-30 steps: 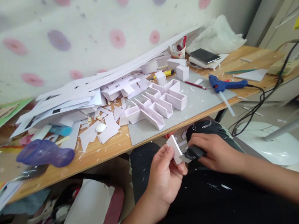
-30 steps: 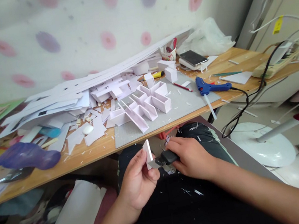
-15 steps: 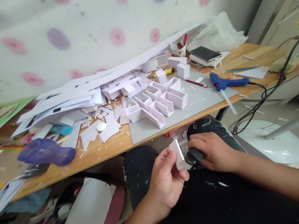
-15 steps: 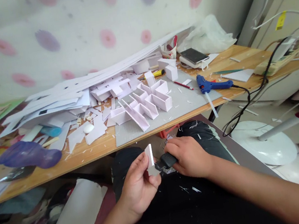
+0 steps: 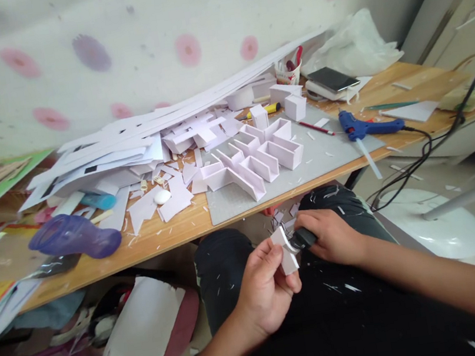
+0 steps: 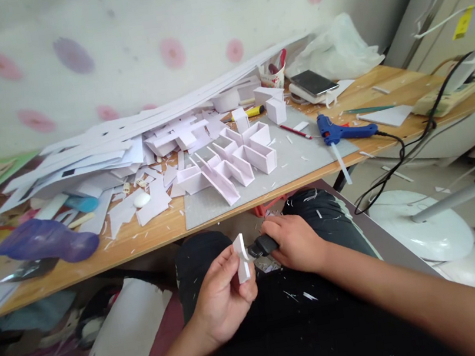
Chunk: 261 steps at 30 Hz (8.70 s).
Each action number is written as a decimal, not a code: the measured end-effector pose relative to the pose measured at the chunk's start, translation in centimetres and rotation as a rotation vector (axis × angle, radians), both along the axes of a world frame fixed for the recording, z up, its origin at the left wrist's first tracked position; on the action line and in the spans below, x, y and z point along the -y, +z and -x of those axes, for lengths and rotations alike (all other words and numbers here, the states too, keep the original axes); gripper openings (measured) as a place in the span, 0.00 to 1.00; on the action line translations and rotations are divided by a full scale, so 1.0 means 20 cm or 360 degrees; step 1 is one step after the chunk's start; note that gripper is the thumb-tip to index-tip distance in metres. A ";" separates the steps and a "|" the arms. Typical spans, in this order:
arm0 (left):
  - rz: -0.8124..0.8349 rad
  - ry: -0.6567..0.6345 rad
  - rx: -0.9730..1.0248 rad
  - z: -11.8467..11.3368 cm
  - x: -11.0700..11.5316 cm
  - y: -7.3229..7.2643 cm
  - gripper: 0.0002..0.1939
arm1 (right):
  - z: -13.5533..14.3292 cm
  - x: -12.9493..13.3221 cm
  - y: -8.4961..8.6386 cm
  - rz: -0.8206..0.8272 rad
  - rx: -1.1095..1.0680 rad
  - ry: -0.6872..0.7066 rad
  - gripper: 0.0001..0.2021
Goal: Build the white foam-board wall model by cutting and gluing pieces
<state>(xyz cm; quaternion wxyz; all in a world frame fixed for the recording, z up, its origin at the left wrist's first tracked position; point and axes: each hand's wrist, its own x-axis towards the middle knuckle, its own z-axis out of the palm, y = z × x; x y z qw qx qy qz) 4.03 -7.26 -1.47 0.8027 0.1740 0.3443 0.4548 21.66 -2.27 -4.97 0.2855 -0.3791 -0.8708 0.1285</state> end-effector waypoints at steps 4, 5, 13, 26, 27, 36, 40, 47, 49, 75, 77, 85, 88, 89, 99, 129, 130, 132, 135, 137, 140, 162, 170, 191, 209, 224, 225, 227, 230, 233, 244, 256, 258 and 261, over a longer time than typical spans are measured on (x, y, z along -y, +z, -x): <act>0.0060 -0.0018 -0.0005 -0.01 0.01 -0.02 0.14 | 0.00 -0.01 -0.04 0.0108 -0.0030 -0.0010 0.05; 0.0073 -0.0020 -0.0007 -0.01 0.01 -0.02 0.14 | 0.00 -0.01 -0.05 0.0128 -0.0040 -0.0009 0.05; 0.0207 -0.0020 0.0004 -0.02 0.02 -0.06 0.16 | -0.01 -0.02 -0.15 0.0316 -0.0043 -0.0039 0.07; 0.0202 0.0009 0.0010 -0.02 0.05 -0.11 0.13 | 0.00 -0.05 -0.25 0.0611 0.0060 -0.0132 0.09; 0.0159 -0.0027 0.0005 -0.02 0.05 -0.11 0.14 | 0.00 -0.06 -0.26 0.0635 0.0048 -0.0163 0.08; 0.0187 0.0166 -0.0024 -0.03 0.02 -0.09 0.15 | -0.02 -0.01 -0.20 0.0650 -0.0094 -0.0108 0.04; 0.0185 0.0164 0.0015 -0.03 0.00 -0.09 0.14 | -0.02 0.03 -0.11 0.0381 -0.0035 0.0073 0.04; 0.0160 0.0046 0.0036 -0.05 -0.01 -0.10 0.15 | -0.04 0.01 -0.11 0.0243 0.0077 -0.0014 0.04; 0.0158 0.0043 0.0031 -0.05 -0.01 -0.10 0.15 | -0.04 0.01 -0.12 0.0246 0.0092 -0.0018 0.04; 0.0119 0.0078 -0.0007 -0.04 0.01 -0.10 0.15 | -0.06 0.00 -0.16 0.0527 -0.0089 -0.0119 0.03; 0.0115 0.0077 0.0002 -0.04 0.00 -0.10 0.15 | -0.06 0.02 -0.13 0.0417 -0.0079 0.0008 0.03; 0.0042 0.0015 -0.0038 -0.04 0.01 -0.10 0.13 | -0.05 0.02 -0.12 0.0247 0.0051 -0.0039 0.04; 0.0010 -0.0003 -0.0047 -0.04 0.02 -0.10 0.13 | -0.05 0.01 -0.12 0.0256 0.0047 -0.0046 0.05; 0.0000 -0.0007 -0.0046 -0.04 0.02 -0.10 0.13 | -0.05 0.01 -0.13 0.0258 0.0044 -0.0047 0.05; -0.0021 -0.0052 -0.0009 -0.04 0.02 -0.13 0.14 | -0.03 0.00 -0.15 0.0287 0.0060 -0.0095 0.06; -0.0013 0.0111 -0.0217 -0.03 0.01 -0.08 0.14 | -0.03 0.00 -0.21 0.0521 -0.0220 0.0048 0.04; 0.0004 0.0117 -0.0212 -0.03 0.01 -0.08 0.14 | -0.03 0.01 -0.20 0.0483 -0.0217 0.0097 0.04; 0.0038 0.0132 -0.0195 -0.03 0.00 -0.08 0.14 | -0.03 0.01 -0.19 0.0410 -0.0188 0.0155 0.04; 0.0062 0.0154 -0.0160 -0.03 0.00 -0.08 0.15 | -0.03 0.02 -0.17 0.0341 -0.0135 0.0172 0.05; 0.0067 0.0153 -0.0137 -0.03 0.01 -0.08 0.15 | -0.03 0.02 -0.16 0.0320 -0.0121 0.0163 0.06; 0.0062 0.0139 -0.0122 -0.03 0.01 -0.08 0.14 | -0.03 0.02 -0.16 0.0302 -0.0128 0.0145 0.04; -0.0053 0.0030 -0.0130 -0.04 0.03 -0.10 0.14 | -0.04 0.00 -0.20 0.0322 -0.0139 0.0025 0.04; -0.0033 0.0032 -0.0108 -0.04 0.03 -0.09 0.13 | -0.04 0.01 -0.19 0.0169 -0.0161 0.0083 0.04; -0.0142 0.0307 -0.0464 -0.02 -0.01 -0.12 0.11 | 0.04 0.00 -0.05 0.1347 -0.1037 0.0154 0.17; -0.0529 0.0251 -0.0427 0.01 -0.02 -0.11 0.19 | -0.02 0.00 0.05 0.0676 -0.0534 0.0081 0.06; -0.0760 0.0398 -0.0708 0.02 0.00 -0.09 0.19 | -0.04 0.04 0.02 0.0360 0.0093 -0.0047 0.04; -0.0757 0.0399 -0.0710 0.02 0.00 -0.09 0.19 | -0.04 0.04 0.02 0.0360 0.0098 -0.0042 0.04; -0.0751 0.0408 -0.0720 0.01 0.00 -0.09 0.19 | -0.04 0.04 0.02 0.0348 0.0101 -0.0016 0.04; -0.0738 0.0414 -0.0746 0.01 0.00 -0.09 0.19 | -0.04 0.04 0.02 0.0324 0.0102 -0.0004 0.04; -0.0731 0.0405 -0.0738 0.01 0.00 -0.09 0.20 | -0.04 0.04 0.01 0.0327 0.0116 -0.0044 0.05; -0.0719 0.0346 -0.0718 0.01 0.01 -0.08 0.20 | -0.03 0.00 -0.04 0.0387 0.0184 -0.0140 0.04; -0.0735 0.0358 -0.0730 0.03 0.01 -0.09 0.20 | -0.03 0.04 -0.02 0.0406 0.0031 0.0078 0.03; -0.0756 0.0346 -0.0729 0.03 0.01 -0.09 0.20 | -0.03 0.03 -0.02 0.0401 0.0037 0.0064 0.04; -0.0752 0.0334 -0.0735 0.03 0.01 -0.09 0.20 | -0.03 0.02 -0.03 0.0401 0.0054 0.0019 0.04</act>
